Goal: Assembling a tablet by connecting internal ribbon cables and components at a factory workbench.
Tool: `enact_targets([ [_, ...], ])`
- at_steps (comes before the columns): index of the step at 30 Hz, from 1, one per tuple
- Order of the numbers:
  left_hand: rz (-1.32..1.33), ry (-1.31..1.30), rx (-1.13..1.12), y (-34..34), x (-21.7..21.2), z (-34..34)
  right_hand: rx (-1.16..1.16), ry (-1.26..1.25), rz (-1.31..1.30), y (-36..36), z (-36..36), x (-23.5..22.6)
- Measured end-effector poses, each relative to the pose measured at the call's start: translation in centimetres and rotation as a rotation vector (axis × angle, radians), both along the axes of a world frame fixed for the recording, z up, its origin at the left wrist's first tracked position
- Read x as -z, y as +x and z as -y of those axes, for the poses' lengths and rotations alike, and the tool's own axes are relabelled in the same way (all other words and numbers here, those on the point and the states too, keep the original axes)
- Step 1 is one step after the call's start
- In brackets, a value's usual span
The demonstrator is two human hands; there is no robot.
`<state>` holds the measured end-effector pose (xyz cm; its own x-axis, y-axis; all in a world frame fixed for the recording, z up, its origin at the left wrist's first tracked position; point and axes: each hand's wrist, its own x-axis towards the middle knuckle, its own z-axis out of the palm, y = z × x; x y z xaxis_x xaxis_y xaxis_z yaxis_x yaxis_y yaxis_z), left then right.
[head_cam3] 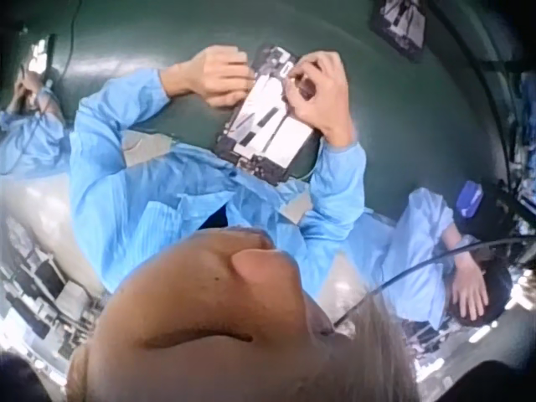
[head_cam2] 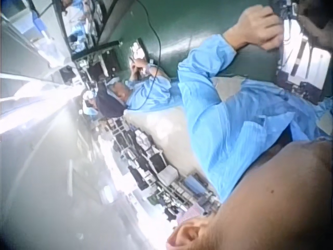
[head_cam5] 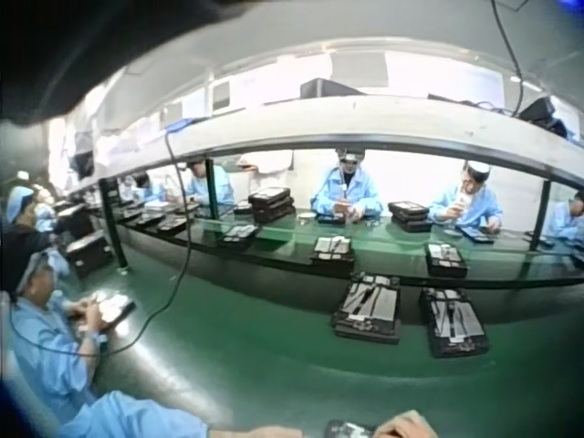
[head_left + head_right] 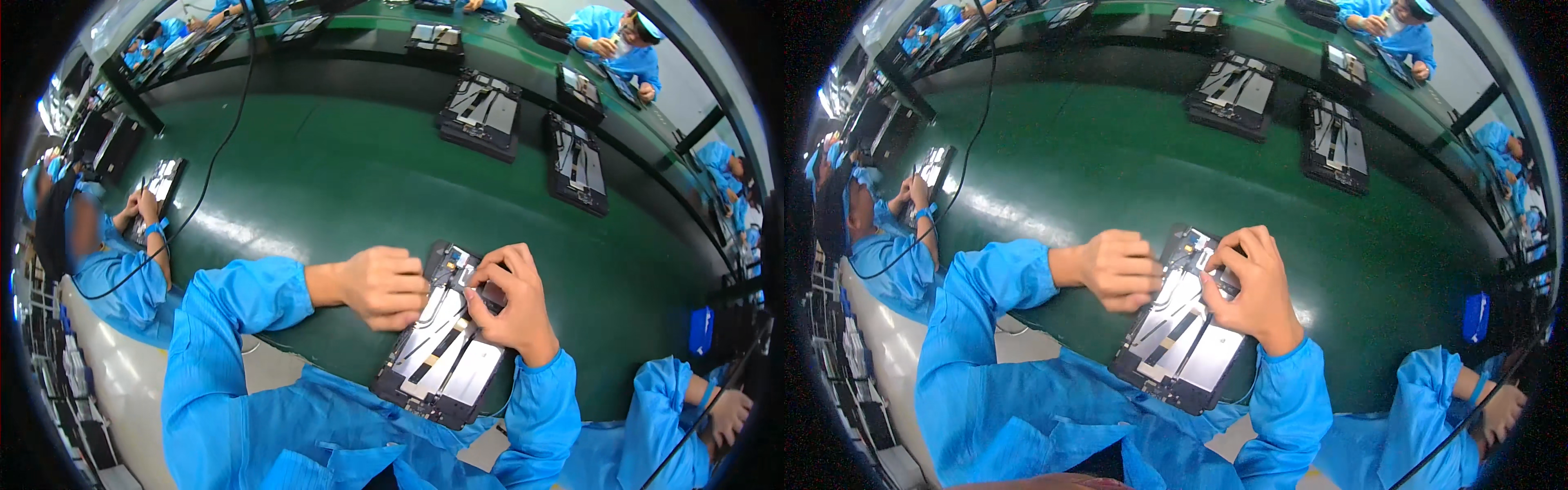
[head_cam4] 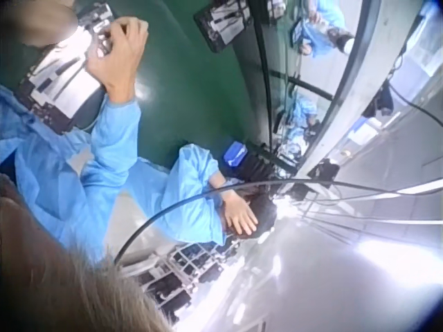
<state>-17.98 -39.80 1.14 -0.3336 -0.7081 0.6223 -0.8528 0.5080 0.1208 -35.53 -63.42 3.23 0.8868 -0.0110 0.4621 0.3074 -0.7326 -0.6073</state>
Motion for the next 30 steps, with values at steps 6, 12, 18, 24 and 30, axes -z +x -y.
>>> enact_targets([
  [6,-0.017,-0.058,-0.073,0.4,0.1,1.2,0.135,-0.035,-0.091,-0.4,-0.5,0.2],
  [12,-0.040,-0.051,-0.070,0.2,0.2,1.8,0.140,-0.046,-0.057,-0.9,-0.2,0.3],
  [18,-0.144,0.008,-0.051,0.7,0.2,2.0,0.144,-0.024,-0.117,-0.9,0.0,0.4],
  [24,-0.197,0.039,0.036,1.8,0.3,1.3,0.119,-0.116,-0.136,-0.5,-0.7,-0.4],
  [30,-0.151,0.051,0.086,2.7,-0.2,0.9,0.141,-0.122,-0.063,0.2,-1.0,-0.4],
])
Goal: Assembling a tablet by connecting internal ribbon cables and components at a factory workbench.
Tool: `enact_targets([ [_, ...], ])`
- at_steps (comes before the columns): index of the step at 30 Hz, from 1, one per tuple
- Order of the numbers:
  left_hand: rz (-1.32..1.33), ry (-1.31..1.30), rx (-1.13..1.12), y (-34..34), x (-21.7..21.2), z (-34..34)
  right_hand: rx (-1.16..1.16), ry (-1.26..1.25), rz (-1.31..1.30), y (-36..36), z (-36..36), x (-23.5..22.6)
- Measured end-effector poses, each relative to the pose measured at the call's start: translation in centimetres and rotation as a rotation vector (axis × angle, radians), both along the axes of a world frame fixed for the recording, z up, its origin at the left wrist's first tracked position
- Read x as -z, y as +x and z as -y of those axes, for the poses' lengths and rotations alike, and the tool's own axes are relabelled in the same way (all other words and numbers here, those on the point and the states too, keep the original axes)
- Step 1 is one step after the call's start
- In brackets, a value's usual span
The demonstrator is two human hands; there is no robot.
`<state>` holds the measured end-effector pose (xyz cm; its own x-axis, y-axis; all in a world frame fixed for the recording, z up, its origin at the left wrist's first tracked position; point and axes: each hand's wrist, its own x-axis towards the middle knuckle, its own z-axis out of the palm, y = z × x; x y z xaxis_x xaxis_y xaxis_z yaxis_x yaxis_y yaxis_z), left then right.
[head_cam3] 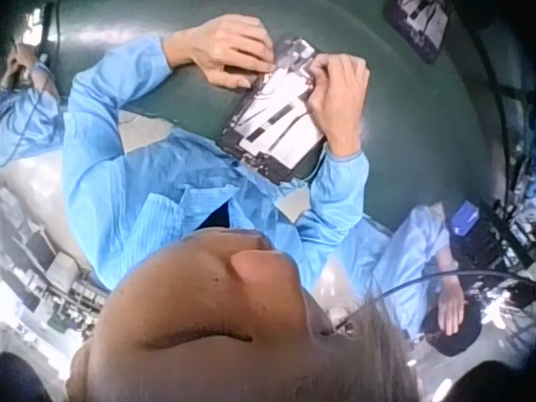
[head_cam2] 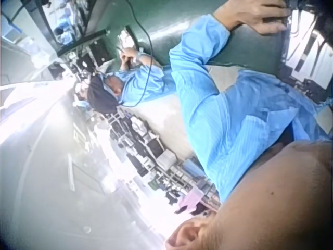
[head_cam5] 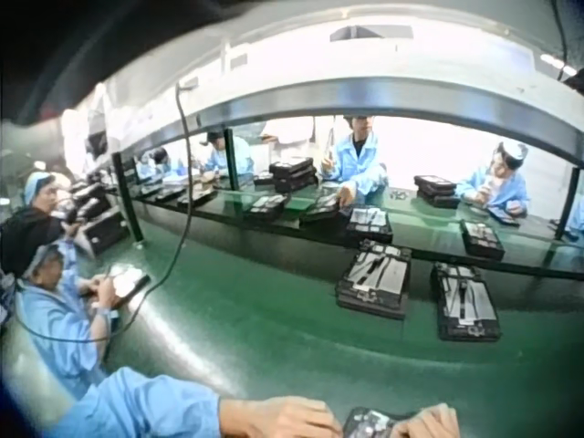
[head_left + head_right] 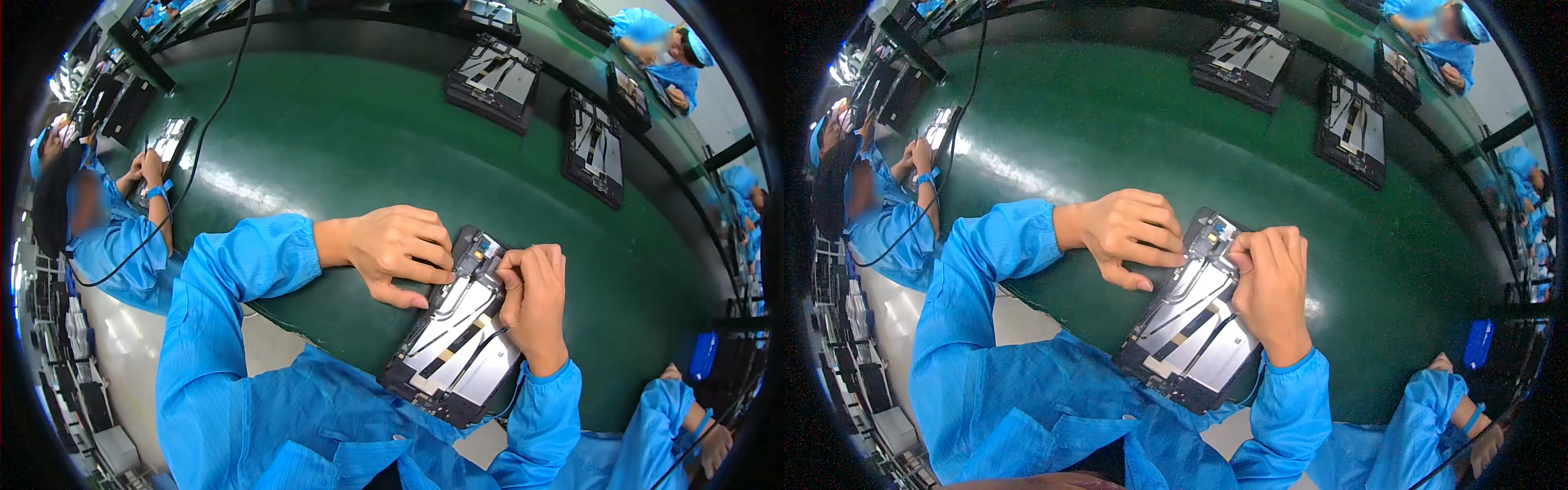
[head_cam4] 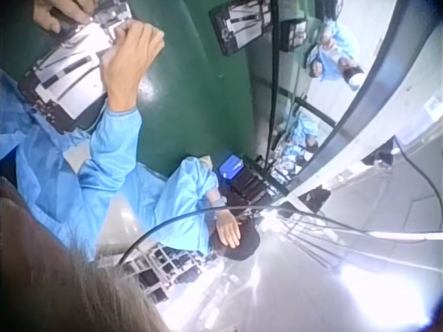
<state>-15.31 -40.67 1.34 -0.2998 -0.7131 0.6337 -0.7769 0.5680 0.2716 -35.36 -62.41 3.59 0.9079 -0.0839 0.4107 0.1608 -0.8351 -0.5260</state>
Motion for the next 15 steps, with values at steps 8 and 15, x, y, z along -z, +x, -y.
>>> enact_targets([
  [8,0.059,0.009,0.016,0.1,-0.8,-0.1,-0.011,0.009,0.058,0.3,-0.5,-0.7],
  [15,0.048,0.033,0.001,0.1,-0.8,0.2,0.035,0.137,0.058,0.0,-0.6,-1.2],
])
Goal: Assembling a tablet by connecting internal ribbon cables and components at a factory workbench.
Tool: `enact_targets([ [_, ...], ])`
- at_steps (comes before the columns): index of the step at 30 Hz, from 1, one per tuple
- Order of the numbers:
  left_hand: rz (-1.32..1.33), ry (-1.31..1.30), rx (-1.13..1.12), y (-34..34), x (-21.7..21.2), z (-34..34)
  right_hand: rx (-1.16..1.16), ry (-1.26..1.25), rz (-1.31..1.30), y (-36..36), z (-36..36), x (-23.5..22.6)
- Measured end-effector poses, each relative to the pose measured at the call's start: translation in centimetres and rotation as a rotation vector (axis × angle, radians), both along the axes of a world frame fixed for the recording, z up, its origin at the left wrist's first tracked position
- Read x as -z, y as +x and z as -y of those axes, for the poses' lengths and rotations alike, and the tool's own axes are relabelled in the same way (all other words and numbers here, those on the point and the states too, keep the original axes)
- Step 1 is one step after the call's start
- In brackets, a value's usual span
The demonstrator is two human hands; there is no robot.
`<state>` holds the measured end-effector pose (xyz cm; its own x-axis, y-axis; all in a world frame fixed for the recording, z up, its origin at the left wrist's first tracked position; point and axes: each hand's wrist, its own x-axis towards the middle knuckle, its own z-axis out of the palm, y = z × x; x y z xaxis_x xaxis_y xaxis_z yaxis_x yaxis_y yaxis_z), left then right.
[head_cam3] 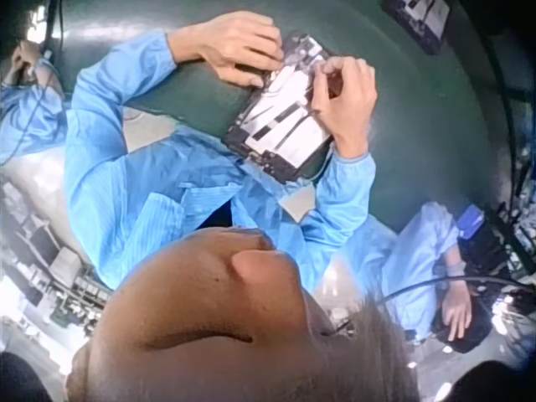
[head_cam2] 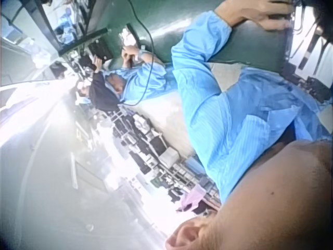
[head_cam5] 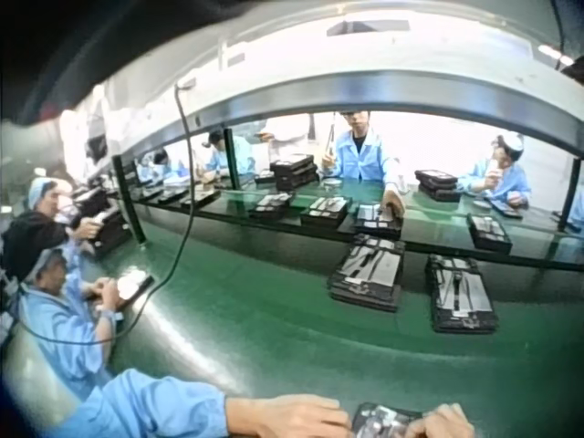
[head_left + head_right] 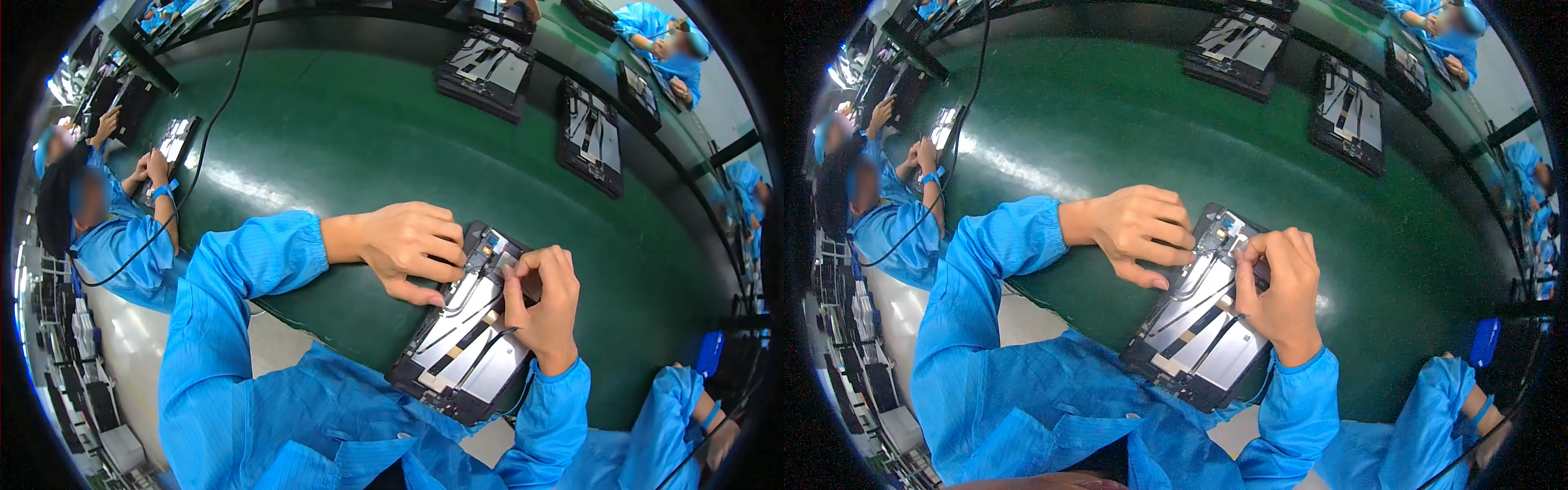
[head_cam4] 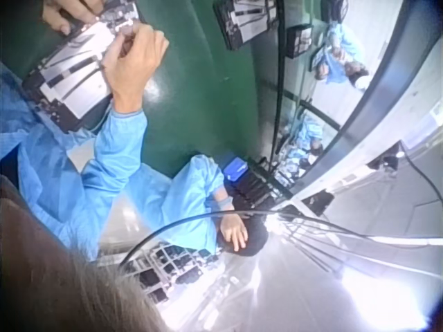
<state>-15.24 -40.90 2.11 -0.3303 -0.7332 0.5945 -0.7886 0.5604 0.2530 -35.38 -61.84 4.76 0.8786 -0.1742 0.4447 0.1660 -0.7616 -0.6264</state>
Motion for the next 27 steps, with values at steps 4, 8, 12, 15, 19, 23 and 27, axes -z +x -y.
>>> enact_targets([
  [4,0.012,-0.029,-0.008,0.0,0.2,0.0,-0.019,0.062,-0.071,0.0,0.2,0.0],
  [8,0.002,-0.051,-0.040,0.0,0.6,0.0,-0.035,0.061,-0.118,-0.1,0.5,0.1],
  [12,-0.039,-0.041,-0.022,0.2,0.9,-0.1,-0.043,0.112,-0.187,-0.1,0.8,-0.1],
  [15,-0.082,-0.048,-0.008,0.5,1.1,-0.1,-0.055,0.149,-0.218,-0.1,1.0,-0.2],
  [19,-0.050,-0.046,0.004,0.7,0.8,-0.1,-0.070,0.194,-0.247,-0.1,1.3,-0.3],
  [23,-0.031,-0.050,0.008,0.7,0.8,-0.3,-0.069,0.193,-0.236,-0.1,1.2,-0.1],
  [27,-0.040,-0.065,0.025,0.7,0.9,-0.2,-0.071,0.163,-0.225,0.0,1.1,0.1],
])
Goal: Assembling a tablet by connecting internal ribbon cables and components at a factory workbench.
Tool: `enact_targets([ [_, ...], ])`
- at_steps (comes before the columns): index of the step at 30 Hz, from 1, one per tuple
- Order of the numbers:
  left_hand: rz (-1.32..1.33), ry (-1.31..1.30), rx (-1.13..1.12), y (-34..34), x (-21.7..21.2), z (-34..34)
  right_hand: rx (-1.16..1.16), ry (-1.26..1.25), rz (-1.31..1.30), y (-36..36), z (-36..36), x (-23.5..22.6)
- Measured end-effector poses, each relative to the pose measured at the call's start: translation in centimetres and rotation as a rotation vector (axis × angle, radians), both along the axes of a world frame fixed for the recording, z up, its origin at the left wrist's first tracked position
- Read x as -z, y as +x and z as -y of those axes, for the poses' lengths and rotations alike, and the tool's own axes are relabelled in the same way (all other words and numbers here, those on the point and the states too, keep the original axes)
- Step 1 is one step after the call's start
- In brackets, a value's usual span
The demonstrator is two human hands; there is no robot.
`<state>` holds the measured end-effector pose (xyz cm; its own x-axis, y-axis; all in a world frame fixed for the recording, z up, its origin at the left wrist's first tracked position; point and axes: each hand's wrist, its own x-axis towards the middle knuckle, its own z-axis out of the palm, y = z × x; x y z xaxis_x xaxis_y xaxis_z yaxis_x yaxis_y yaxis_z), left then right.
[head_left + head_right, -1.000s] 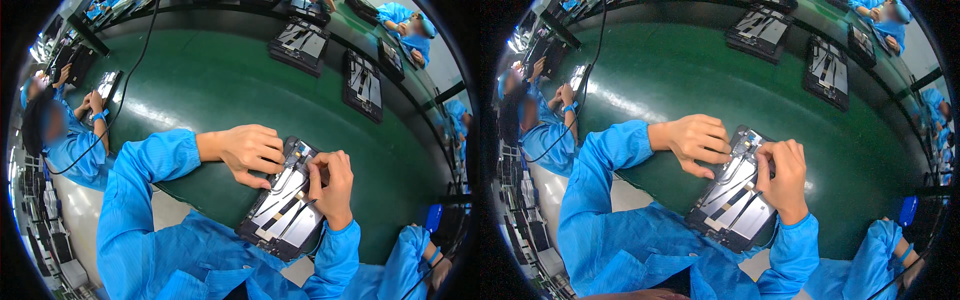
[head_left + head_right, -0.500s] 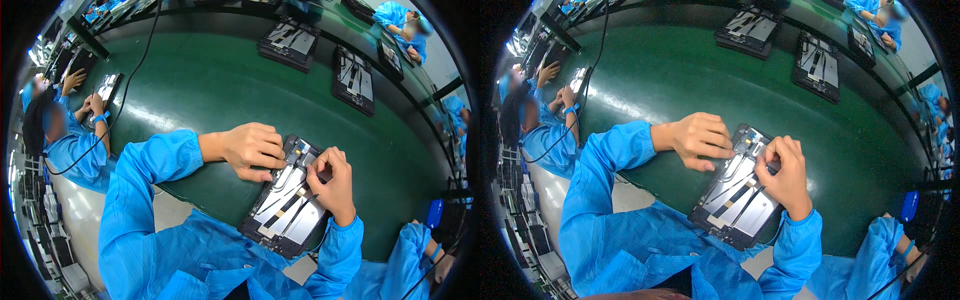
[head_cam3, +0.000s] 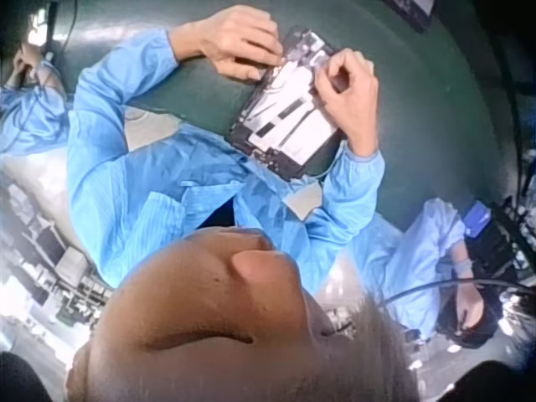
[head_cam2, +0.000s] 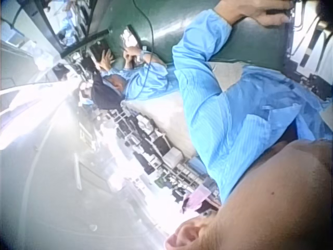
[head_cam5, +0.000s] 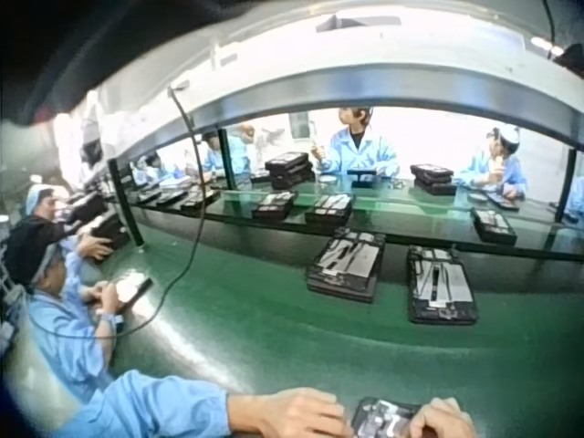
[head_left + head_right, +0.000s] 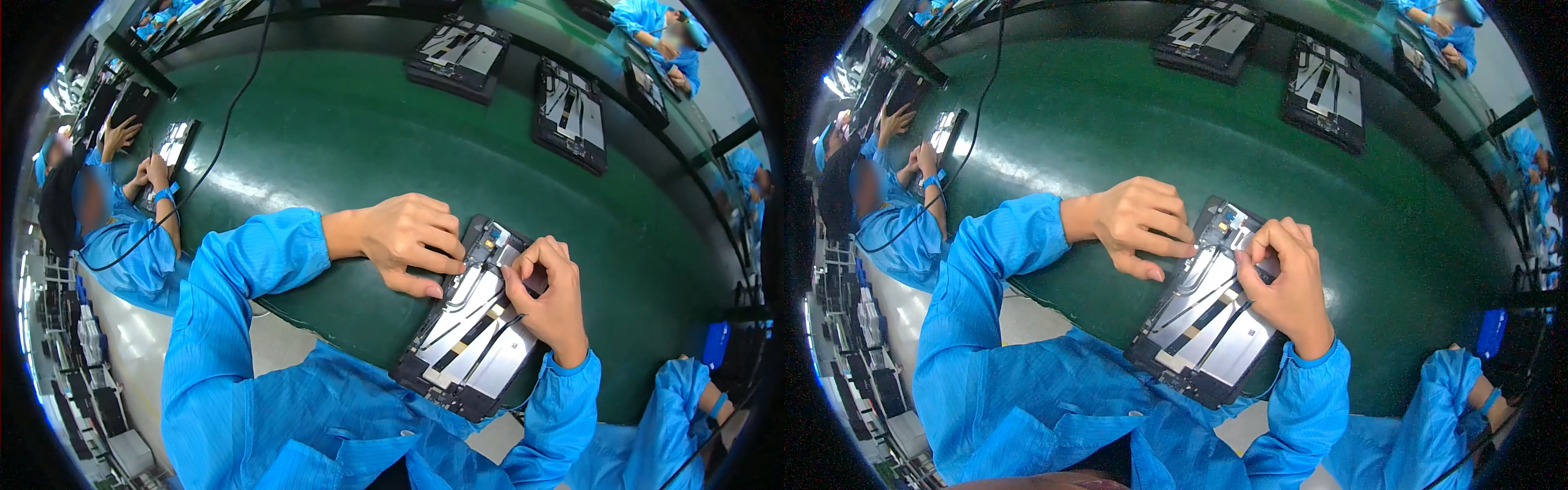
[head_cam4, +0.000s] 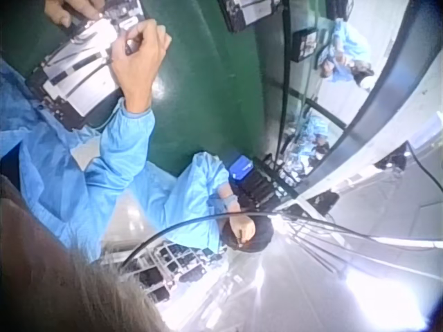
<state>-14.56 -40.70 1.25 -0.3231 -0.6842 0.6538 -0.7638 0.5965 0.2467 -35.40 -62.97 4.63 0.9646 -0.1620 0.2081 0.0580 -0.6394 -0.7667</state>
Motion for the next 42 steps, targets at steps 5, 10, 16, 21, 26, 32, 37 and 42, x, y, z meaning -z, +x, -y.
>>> enact_targets([
  [5,0.017,0.020,-0.001,-0.2,-0.6,0.1,0.001,0.003,-0.007,0.0,0.0,-0.3],
  [10,0.096,0.043,-0.020,-0.4,-0.4,0.0,-0.022,0.013,-0.013,-0.1,0.0,-0.5],
  [16,0.085,0.011,-0.071,-0.6,-0.2,-0.2,-0.078,0.038,-0.058,-0.4,0.3,-0.6],
  [21,0.002,0.103,-0.113,-1.0,-0.1,-0.4,-0.138,0.033,-0.058,-0.4,0.3,-0.9],
  [26,-0.106,0.162,-0.170,-2.3,0.2,-0.5,-0.179,0.042,-0.083,-0.3,0.6,-0.8],
  [32,-0.086,0.156,-0.162,-2.1,0.2,-0.7,-0.138,0.055,-0.072,-0.2,0.1,-1.2],
  [37,0.004,0.038,-0.150,-1.9,0.5,-0.7,-0.149,0.042,-0.063,-0.3,0.2,-1.0],
  [42,-0.045,0.100,-0.184,-2.2,0.1,-0.7,-0.167,0.026,-0.066,-0.5,0.2,-0.9],
])
